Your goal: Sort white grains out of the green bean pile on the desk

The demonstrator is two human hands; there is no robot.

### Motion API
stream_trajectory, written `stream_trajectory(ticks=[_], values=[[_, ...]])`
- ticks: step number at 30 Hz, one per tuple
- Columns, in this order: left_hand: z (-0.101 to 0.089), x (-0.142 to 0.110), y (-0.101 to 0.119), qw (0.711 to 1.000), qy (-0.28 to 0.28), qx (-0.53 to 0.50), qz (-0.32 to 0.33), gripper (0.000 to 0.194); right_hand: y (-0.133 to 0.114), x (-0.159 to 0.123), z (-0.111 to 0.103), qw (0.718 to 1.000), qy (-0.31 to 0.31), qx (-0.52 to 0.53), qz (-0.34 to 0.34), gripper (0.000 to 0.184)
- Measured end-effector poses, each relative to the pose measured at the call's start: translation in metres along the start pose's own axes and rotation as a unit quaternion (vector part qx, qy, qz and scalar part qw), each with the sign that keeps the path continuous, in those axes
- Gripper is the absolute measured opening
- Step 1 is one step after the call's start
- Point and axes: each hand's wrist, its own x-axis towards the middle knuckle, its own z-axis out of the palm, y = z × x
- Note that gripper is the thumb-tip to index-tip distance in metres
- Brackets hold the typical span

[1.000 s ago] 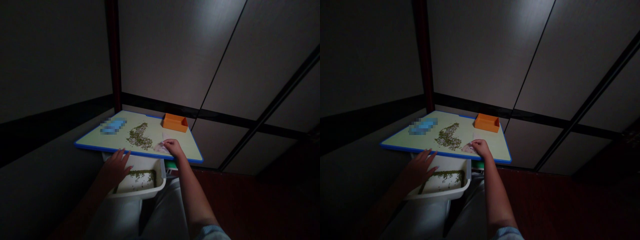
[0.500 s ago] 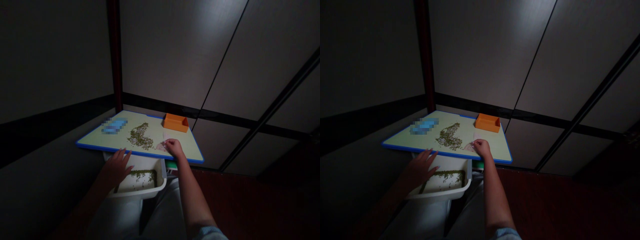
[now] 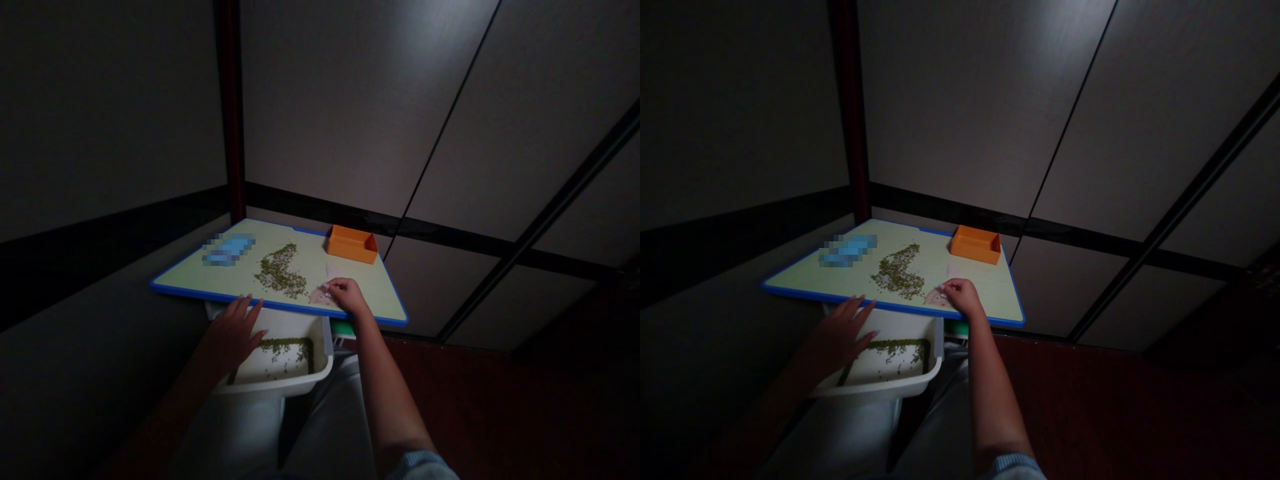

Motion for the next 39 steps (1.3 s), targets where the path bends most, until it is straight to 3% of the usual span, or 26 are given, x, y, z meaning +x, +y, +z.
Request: stream_trajectory(ticks=[8, 22, 33, 39], values=[[-0.0039, 0.0004, 0.0016, 1.000, -0.004, 0.014, 0.005, 0.053, -0.0018, -0.0026, -0.0005, 0.999, -0.033, 0.002, -0.014, 0.040], [-0.0053, 0.0001, 0.0028, 1.000, -0.004, 0.011, 0.000, 0.053, 0.0019, -0.0018, 0.0009, 0.999, -0.027, 0.038, -0.012, 0.038], [-0.0062, 0.0010, 0.0017, 1.000, -0.006, -0.003, 0.005, 0.053, -0.0030, -0.0016, 0.0007, 0.999, 0.026, 0.017, 0.015, 0.029], [-0.0052, 0.0001, 0.0020, 1.000, -0.008, 0.001, 0.005, 0.055, -0.0051, -0.0029, 0.0016, 1.000, -0.019, -0.021, 0.007, 0.027]])
